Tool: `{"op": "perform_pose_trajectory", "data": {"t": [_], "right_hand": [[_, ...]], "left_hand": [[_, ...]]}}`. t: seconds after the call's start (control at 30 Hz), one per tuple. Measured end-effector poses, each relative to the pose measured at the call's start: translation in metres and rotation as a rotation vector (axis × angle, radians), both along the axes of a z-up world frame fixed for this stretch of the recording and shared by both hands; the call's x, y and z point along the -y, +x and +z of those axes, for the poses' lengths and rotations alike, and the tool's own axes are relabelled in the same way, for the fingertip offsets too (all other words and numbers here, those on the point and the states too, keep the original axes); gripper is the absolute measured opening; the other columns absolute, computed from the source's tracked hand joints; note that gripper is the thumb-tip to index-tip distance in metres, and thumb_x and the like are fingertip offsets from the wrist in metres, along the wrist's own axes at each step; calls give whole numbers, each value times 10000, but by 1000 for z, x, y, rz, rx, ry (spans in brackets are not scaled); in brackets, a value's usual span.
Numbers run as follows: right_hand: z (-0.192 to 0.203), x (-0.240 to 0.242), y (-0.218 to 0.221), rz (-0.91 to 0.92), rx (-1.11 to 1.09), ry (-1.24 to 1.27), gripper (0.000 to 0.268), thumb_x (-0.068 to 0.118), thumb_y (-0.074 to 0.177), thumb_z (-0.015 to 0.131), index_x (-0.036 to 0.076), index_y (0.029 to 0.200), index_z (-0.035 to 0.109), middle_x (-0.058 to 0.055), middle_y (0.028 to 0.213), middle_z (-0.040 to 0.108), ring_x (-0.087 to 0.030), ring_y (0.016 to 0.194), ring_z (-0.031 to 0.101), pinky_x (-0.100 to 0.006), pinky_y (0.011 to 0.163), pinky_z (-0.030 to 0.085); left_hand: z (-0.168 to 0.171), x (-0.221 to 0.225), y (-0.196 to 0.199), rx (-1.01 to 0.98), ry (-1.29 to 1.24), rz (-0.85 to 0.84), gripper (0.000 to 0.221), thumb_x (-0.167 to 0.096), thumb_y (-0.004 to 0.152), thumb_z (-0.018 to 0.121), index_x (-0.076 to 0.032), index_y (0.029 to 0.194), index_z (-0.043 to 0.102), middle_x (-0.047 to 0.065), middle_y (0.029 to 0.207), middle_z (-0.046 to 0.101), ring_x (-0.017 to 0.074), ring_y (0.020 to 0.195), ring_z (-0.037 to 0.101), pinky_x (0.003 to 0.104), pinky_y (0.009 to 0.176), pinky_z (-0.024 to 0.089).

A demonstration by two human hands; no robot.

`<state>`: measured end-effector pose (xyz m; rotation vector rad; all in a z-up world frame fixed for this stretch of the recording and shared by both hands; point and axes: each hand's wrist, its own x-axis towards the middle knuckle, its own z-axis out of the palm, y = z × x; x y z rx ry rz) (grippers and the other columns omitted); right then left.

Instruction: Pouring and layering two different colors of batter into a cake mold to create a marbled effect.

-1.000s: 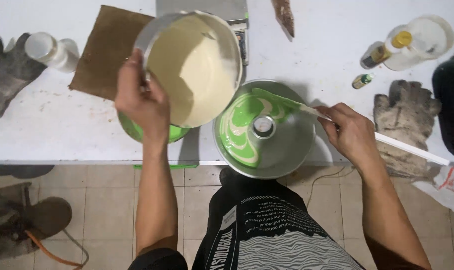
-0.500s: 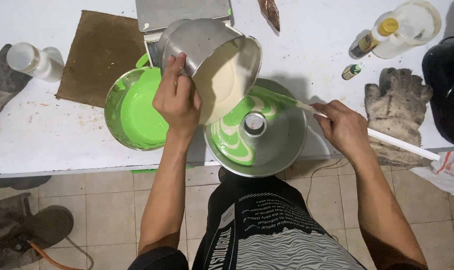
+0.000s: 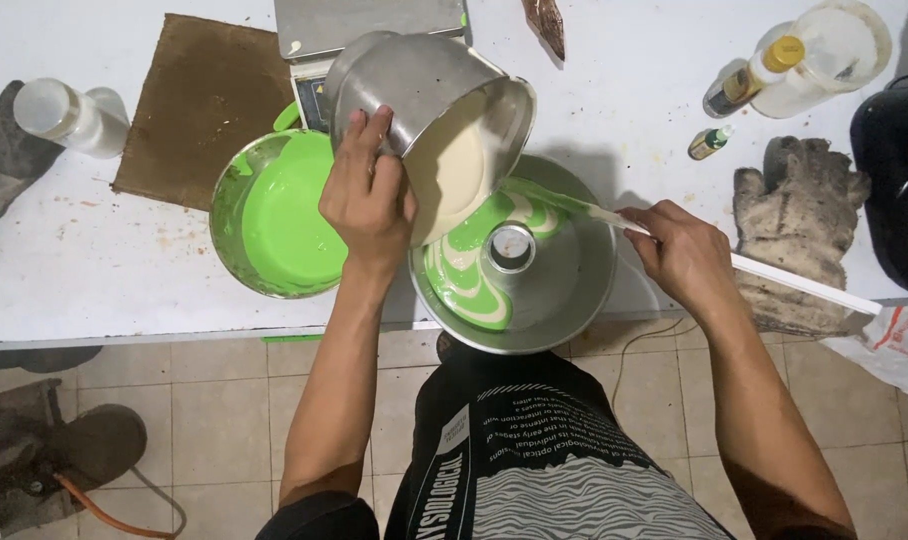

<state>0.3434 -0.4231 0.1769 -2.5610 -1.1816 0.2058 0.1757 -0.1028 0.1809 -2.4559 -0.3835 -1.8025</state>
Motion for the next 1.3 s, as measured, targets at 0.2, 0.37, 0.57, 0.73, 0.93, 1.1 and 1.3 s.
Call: {"op": "perform_pose_trajectory", "data": {"t": [0.2, 0.37, 0.57, 0.73, 0.93, 1.1, 1.3], "right_hand": [[-1, 1, 1, 10, 34, -18, 237, 241, 1033, 677, 161, 1216, 805, -103, 937, 747, -326, 742, 741, -438, 666, 586], [3, 0, -1, 1, 7, -16, 238, 222, 1044, 673, 151, 1228, 805, -104, 938, 751, -301, 729, 741, -411, 661, 583], [1, 2, -1, 7, 12, -21, 249, 248, 1042, 666, 160, 1230, 803, -112, 943, 749, -324, 749, 740, -435, 671, 582], [-26, 14, 9, 36, 72, -28, 299, 261, 1049, 625, 203, 1312, 756, 11, 1070, 706, -308, 842, 704, -487, 571, 536], [-26, 15, 9, 64, 110, -15, 293, 251, 1045, 646, 179, 1306, 760, 13, 1093, 717, -297, 840, 718, -472, 557, 552], [-27, 15, 12, 72, 124, 8, 289, 225, 1034, 661, 181, 1299, 768, 16, 1071, 717, -292, 850, 718, -454, 555, 544], [-23, 15, 20, 85, 109, -3, 297, 210, 1039, 651, 154, 1311, 758, 7, 1055, 712, -300, 820, 715, -497, 532, 560]], "left_hand": [[2, 5, 1, 4, 19, -4, 312, -42, 1013, 570, -55, 710, 498, 59, 1168, 787, 329, 1043, 773, 396, 896, 616], [-1, 4, 4, 15, 36, -12, 318, -53, 1019, 578, -63, 710, 505, 60, 1157, 789, 327, 1040, 773, 406, 886, 623], [2, 1, 6, 24, 31, -25, 329, -47, 1025, 556, -64, 704, 487, 59, 1155, 783, 324, 1037, 774, 388, 861, 627], [17, 8, 1, -48, -33, -91, 286, 150, 946, 515, 1, 721, 422, 163, 1180, 737, 431, 1076, 755, 444, 766, 694], [22, 8, 2, -40, -42, -102, 271, 171, 937, 475, 3, 738, 398, 174, 1166, 732, 444, 1051, 761, 443, 758, 684], [23, 6, 3, -37, -31, -90, 275, 152, 958, 477, 5, 737, 406, 170, 1159, 735, 437, 1041, 764, 439, 751, 684], [22, 5, 4, -30, -38, -94, 255, 190, 906, 523, 19, 733, 445, 166, 1164, 736, 442, 1056, 757, 458, 775, 703]]}}
